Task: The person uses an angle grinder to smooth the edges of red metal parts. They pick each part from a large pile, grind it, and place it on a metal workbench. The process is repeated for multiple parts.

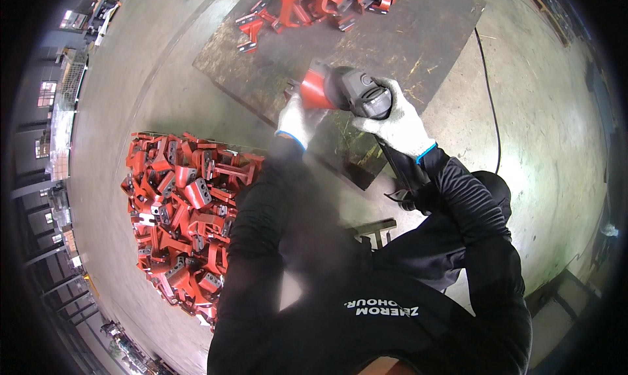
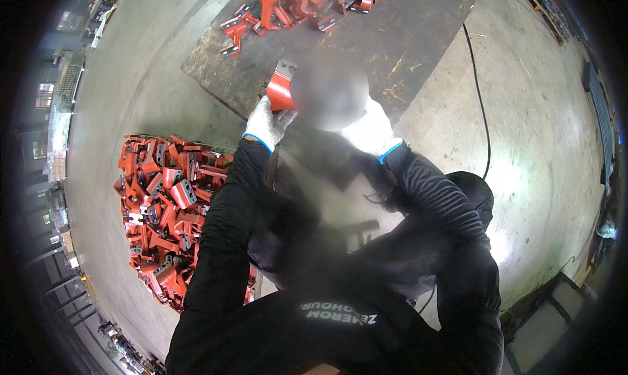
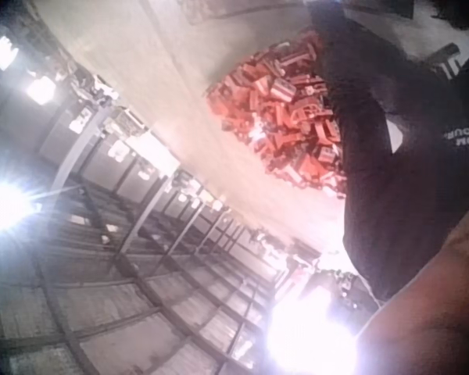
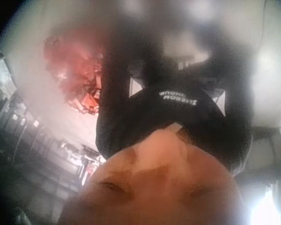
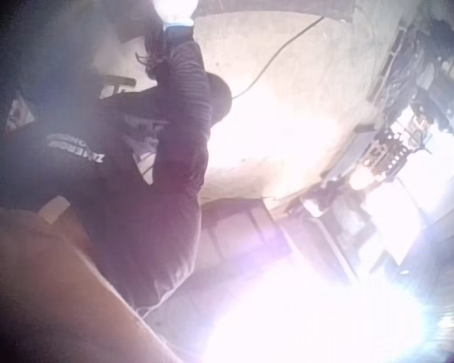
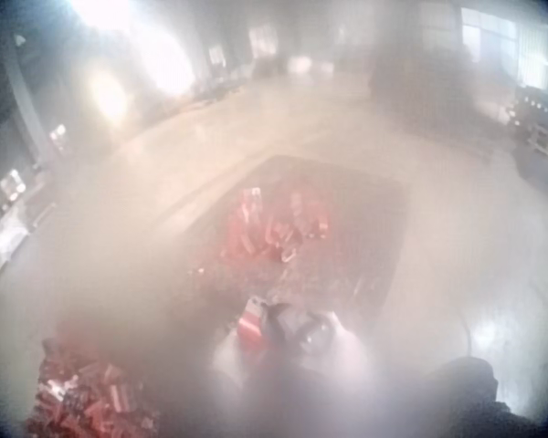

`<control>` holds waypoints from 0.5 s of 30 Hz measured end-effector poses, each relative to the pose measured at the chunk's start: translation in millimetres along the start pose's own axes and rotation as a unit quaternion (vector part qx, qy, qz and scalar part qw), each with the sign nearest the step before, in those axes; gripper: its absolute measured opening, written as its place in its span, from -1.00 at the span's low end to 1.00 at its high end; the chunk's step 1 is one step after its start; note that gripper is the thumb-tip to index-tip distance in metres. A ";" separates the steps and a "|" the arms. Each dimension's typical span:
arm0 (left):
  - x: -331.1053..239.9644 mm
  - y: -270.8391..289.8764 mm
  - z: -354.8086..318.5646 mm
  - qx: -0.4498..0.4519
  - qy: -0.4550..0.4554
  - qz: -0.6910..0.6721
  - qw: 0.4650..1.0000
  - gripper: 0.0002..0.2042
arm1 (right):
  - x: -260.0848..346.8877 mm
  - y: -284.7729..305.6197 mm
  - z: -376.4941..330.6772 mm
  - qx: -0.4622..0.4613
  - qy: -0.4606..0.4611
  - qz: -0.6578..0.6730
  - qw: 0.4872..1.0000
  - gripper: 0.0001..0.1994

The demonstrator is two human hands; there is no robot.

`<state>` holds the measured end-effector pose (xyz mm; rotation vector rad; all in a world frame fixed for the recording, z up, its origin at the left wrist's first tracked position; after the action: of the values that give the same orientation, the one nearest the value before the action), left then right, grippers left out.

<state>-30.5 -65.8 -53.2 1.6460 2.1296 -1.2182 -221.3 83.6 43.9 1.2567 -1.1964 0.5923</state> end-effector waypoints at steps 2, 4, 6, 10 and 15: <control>-1.9 7.6 4.6 0.003 0.000 -0.011 1.000 -0.62 | -3.5 -0.4 -2.4 0.005 -0.010 0.021 1.000 -0.03; -2.8 10.8 8.8 0.018 -0.006 -0.012 1.000 -0.63 | -8.9 -0.1 -3.9 0.008 -0.008 0.020 1.000 -0.03; -5.6 15.2 12.4 0.021 -0.011 -0.010 1.000 -0.65 | -11.8 1.6 -4.8 0.010 -0.010 0.003 1.000 -0.02; -16.1 29.1 20.3 0.015 -0.022 -0.014 1.000 -0.68 | -12.9 5.3 -7.5 0.018 -0.024 -0.032 0.999 -0.02; -24.1 32.1 26.0 0.010 -0.002 -0.054 0.998 -0.71 | -8.0 12.9 -14.6 -0.009 0.006 -0.045 0.999 -0.02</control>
<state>-2.0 -99.6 -71.4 1.5540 2.2373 -1.2757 -230.1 102.7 43.7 1.2826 -1.1271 0.5203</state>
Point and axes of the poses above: each hand's wrist, its own z-axis towards the middle knuckle, its own y-axis out of the back of the hand, x = y × z, the point moved 7 cm from there along z, towards the middle knuckle, and after that the axes turned 1 degree about x, right-handed, at the moved point
